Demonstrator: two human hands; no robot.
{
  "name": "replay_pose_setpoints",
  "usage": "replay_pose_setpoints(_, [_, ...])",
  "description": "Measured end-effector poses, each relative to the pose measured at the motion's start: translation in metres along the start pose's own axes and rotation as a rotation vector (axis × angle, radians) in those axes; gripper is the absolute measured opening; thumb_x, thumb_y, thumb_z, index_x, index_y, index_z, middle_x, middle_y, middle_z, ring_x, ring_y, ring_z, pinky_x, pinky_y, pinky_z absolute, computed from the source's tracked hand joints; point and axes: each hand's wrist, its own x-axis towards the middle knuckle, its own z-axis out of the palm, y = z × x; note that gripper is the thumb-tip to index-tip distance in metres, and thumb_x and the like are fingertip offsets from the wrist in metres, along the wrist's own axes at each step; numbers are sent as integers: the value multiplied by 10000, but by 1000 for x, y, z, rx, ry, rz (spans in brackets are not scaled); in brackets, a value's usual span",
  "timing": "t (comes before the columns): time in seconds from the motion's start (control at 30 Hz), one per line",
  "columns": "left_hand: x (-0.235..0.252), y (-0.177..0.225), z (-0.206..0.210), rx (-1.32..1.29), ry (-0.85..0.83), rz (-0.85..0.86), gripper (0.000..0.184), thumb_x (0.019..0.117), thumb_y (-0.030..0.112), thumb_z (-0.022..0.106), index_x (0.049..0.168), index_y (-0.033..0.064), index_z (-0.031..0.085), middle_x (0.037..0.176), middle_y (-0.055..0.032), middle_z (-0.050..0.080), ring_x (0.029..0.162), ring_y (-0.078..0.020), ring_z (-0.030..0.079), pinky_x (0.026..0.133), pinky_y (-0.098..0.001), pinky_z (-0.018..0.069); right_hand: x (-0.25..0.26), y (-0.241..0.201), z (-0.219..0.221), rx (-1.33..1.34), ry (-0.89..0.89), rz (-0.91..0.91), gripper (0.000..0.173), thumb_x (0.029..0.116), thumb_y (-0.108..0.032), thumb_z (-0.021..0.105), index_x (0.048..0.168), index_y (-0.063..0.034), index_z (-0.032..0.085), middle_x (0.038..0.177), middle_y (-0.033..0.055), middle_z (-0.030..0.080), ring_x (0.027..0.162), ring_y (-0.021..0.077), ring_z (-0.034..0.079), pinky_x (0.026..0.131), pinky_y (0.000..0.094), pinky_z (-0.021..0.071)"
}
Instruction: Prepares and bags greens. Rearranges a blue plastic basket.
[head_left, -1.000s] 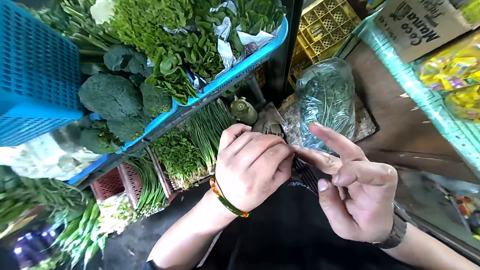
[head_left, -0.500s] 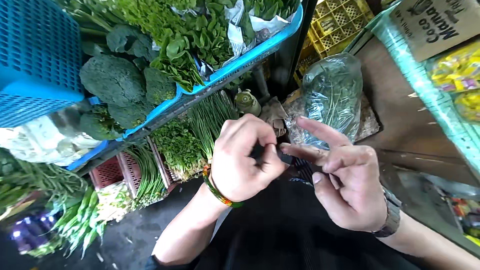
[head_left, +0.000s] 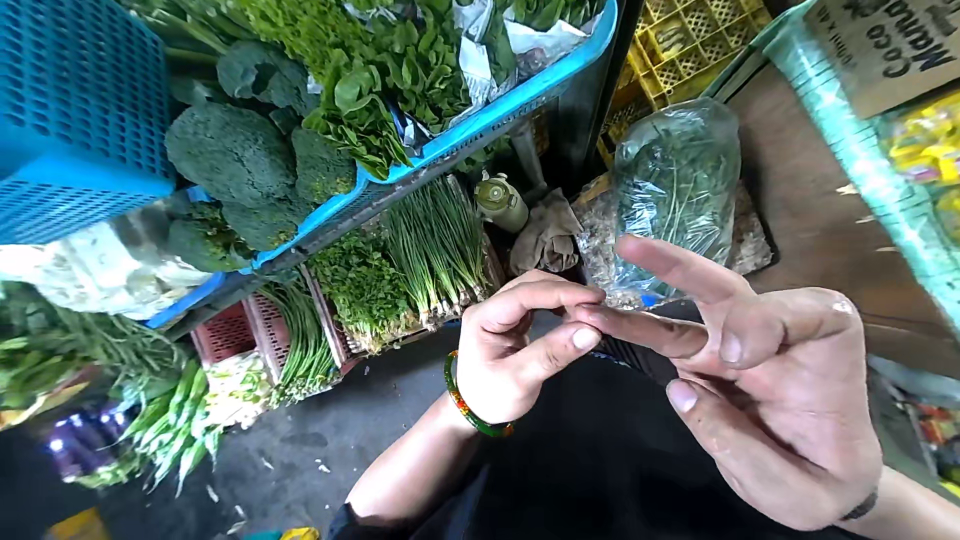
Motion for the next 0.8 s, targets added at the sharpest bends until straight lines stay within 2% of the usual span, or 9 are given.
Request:
replay_pose_setpoints(0.4, [-10, -4, -6, -109, 37, 38, 115, 967, 101, 709, 1067, 55, 740, 985, -30, 697, 856, -72, 654, 759, -248, 571, 4, 2, 8, -34, -60, -17, 398, 919, 54, 488, 1241, -177, 449, 1575, 115, 429, 1377, 382, 540, 1072, 516, 572])
replay_pose_setpoints(0.5, [-13, -5, -8, -101, 56, 40, 118, 966, 110, 713, 1066, 55, 743, 1003, -33, 703, 893, -85, 664, 786, -260, 577, 7, 5, 6, -72, -107, -26, 350, 934, 28, 486, 1217, -173, 440, 1603, 105, 400, 1353, 341, 570, 1036, 464, 599])
replay_pose_setpoints(0.6, [-17, -17, -18, 39, 103, -58, 165, 962, 167, 723, 1106, 89, 746, 1031, -29, 722, 911, -120, 695, 814, -316, 610, 13, 31, 0, -215, -143, -25, 210, 983, -71, 514, 1174, -143, 467, 1519, 70, 504, 1241, 207, 642, 946, 361, 620])
replay_pose_setpoints(0.63, [-17, -30, -22, 118, 126, -127, 212, 954, 160, 724, 1148, 78, 734, 1048, -49, 732, 906, -151, 711, 816, -347, 627, 11, 51, -7, -286, -106, 15, 203, 971, -69, 546, 1165, -97, 494, 1507, 99, 511, 1207, 198, 659, 919, 359, 629])
replay_pose_setpoints(0.67, [-18, -45, -25, 190, 149, -215, 284, 944, 144, 720, 1212, 48, 706, 1080, -88, 743, 922, -195, 727, 833, -387, 635, 4, 77, -19, -384, -21, 99, 277, 939, -62, 605, 1204, -41, 530, 1504, 136, 517, 1179, 212, 672, 905, 381, 634])
replay_pose_setpoints(0.7, [-21, -61, -29, 238, 166, -311, 360, 942, 134, 706, 1278, 14, 658, 1122, -122, 732, 953, -229, 723, 856, -410, 628, -6, 108, -36, -533, 91, 246, 407, 904, -99, 684, 1279, -13, 549, 1524, 148, 501, 1240, 230, 627, 976, 407, 584])
replay_pose_setpoints(0.73, [-23, -75, -32, 282, 185, -398, 411, 944, 126, 692, 1321, -16, 615, 1148, -143, 717, 961, -240, 719, 855, -410, 625, -19, 143, -58, -707, 224, 447, 528, 869, -212, 782, 1304, -19, 553, 1556, 167, 460, 1349, 277, 549, 1071, 459, 523])
replay_pose_setpoints(0.77, [-27, -86, -33, 327, 208, -477, 449, 944, 141, 682, 1348, -32, 589, 1162, -145, 707, 949, -231, 720, 838, -393, 628, -33, 180, -85, -857, 366, 681, 769, 805, -370, 859, 1402, -29, 515, 1586, 208, 404, 1415, 346, 476, 1118, 528, 470])
replay_pose_setpoints(0.8, [-32, -94, -33, 354, 224, -546, 477, 941, 158, 672, 1363, -40, 568, 1169, -139, 699, 933, -216, 718, 820, -375, 626, -49, 214, -113, -954, 485, 935, 1053, 721, -529, 889, 1533, -59, 410, 1626, 257, 315, 1459, 423, 398, 1137, 603, 417])
